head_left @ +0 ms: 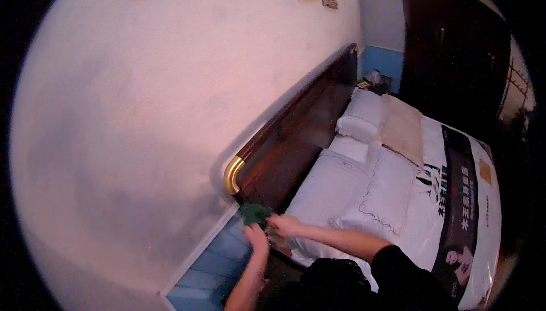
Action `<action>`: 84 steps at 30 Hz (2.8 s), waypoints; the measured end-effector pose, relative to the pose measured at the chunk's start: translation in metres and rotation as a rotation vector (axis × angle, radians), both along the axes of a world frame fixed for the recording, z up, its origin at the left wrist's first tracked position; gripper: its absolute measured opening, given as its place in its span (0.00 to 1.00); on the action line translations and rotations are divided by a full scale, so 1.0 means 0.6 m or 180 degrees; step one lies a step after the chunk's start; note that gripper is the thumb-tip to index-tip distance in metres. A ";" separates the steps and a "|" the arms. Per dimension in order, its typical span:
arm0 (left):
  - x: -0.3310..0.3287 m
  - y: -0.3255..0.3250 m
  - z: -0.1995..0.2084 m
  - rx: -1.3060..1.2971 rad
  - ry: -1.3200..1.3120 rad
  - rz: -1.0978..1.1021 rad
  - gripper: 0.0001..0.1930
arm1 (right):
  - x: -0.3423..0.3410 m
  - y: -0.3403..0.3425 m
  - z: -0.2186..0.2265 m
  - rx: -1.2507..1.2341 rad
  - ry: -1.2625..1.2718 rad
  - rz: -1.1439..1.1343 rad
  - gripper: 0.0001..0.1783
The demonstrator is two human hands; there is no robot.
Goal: The person wipes the headboard of a bed, then walks through a furniture showroom to wipe the armrests and back of a sofa, and finally cleans a small round table. The person uses a green cloth to wipe the surfaces.
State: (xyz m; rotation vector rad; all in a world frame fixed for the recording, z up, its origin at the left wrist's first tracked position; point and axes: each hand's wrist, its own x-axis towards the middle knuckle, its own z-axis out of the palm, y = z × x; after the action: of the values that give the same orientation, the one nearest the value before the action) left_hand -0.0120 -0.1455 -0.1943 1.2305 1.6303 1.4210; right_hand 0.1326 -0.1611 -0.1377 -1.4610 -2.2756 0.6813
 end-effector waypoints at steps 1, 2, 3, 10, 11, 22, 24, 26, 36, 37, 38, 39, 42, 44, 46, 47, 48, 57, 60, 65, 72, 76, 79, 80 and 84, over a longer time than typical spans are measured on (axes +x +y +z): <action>0.011 -0.050 -0.013 0.0042 -0.0134 -0.0364 0.18 | 0.008 -0.037 -0.047 -0.0302 0.0249 -0.0112 0.23; 0.018 -0.090 -0.017 0.0084 -0.0272 -0.0730 0.18 | 0.022 -0.072 -0.085 -0.0596 0.0500 -0.0223 0.22; 0.020 -0.129 -0.006 -0.0333 -0.0354 -0.0847 0.19 | 0.038 -0.117 -0.099 -0.0690 0.0434 -0.0214 0.20; 0.029 -0.218 0.073 -0.0485 -0.1782 -0.2403 0.23 | 0.154 -0.372 -0.152 -0.0932 0.0580 -0.0869 0.20; 0.033 -0.222 0.096 -0.0578 -0.2604 -0.2585 0.25 | 0.148 -0.392 -0.133 -0.0918 0.0737 -0.1055 0.21; 0.179 -0.330 0.040 -0.1265 -0.5138 -0.3971 0.26 | 0.099 -0.518 -0.046 -0.0522 0.1352 -0.2392 0.20; 0.206 -0.399 0.096 -0.2053 -0.4822 -0.3429 0.24 | 0.127 -0.584 -0.035 -0.0652 0.1410 -0.2614 0.19; 0.263 -0.455 0.069 -0.2035 -0.5017 -0.3942 0.25 | 0.156 -0.658 -0.037 -0.0512 0.1476 -0.2755 0.18; 0.509 -0.918 0.074 -0.3716 -0.2858 -0.5148 0.31 | 0.320 -1.156 -0.055 -0.0301 0.3301 -0.4480 0.20; 0.532 -0.975 0.080 -0.3836 -0.2611 -0.5183 0.31 | 0.341 -1.214 -0.070 -0.0406 0.3222 -0.4765 0.20; 0.553 -1.028 0.081 -0.3945 -0.2357 -0.5217 0.32 | 0.360 -1.273 -0.111 -0.0299 0.3021 -0.4971 0.19; 0.574 -1.060 0.040 -0.4043 -0.2339 -0.5422 0.32 | 0.365 -1.314 -0.128 0.0252 0.3288 -0.5085 0.18; 0.623 -1.183 0.074 -0.4283 -0.2397 -0.5888 0.30 | 0.381 -1.450 -0.122 0.0769 0.3913 -0.5494 0.20; 0.656 -1.257 0.079 -0.4305 -0.1866 -0.5771 0.30 | 0.388 -1.522 -0.109 0.0758 0.4327 -0.5603 0.21; 0.689 -1.328 0.085 -0.4259 -0.1600 -0.5944 0.30 | 0.398 -1.591 -0.100 0.0764 0.4703 -0.5625 0.21; 0.701 -1.354 0.085 -0.4214 -0.1581 -0.6165 0.31 | 0.408 -1.623 -0.091 0.0758 0.5303 -0.5335 0.22; 0.712 -1.375 0.086 -0.4148 -0.1548 -0.6375 0.31 | 0.420 -1.650 -0.081 0.0758 0.5901 -0.4969 0.22; 0.911 -1.523 0.094 -0.4466 -0.1360 -0.6574 0.38 | 0.606 -1.816 -0.057 -0.0062 0.3624 -0.5952 0.15; 1.013 -1.584 0.081 -0.4751 -0.1717 -0.6699 0.38 | 0.682 -1.903 -0.050 -0.0129 0.2592 -0.6219 0.14; 1.181 -1.719 0.103 -0.5247 -0.1258 -0.6665 0.35 | 0.803 -2.072 -0.015 0.1444 0.2539 -0.6793 0.13; 1.347 -1.933 0.000 -0.5873 -0.1335 -0.6609 0.29 | 0.921 -2.241 0.064 0.2275 0.2322 -0.7295 0.11; 1.393 -2.067 -0.039 -0.7873 -0.4293 -0.5882 0.34 | 0.967 -2.356 0.098 0.2023 0.3212 -0.7538 0.10; 1.434 -2.179 -0.044 -0.6467 -0.3062 -0.6371 0.35 | 1.008 -2.475 0.066 0.2141 0.3271 -0.7402 0.10; 1.441 -2.220 -0.041 -0.6029 -0.2535 -0.6154 0.36 | 1.021 -2.513 0.064 0.2044 0.3160 -0.7442 0.10; 1.495 -2.361 0.008 -0.5613 -0.1974 -0.5968 0.39 | 1.079 -2.669 0.069 0.1935 0.2835 -0.7341 0.10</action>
State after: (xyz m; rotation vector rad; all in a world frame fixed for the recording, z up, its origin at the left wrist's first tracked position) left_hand 0.8852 -1.5623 -0.1895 0.4367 0.2209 -0.7935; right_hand 0.7799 -1.7626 -0.0966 -1.6532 0.4883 -0.2099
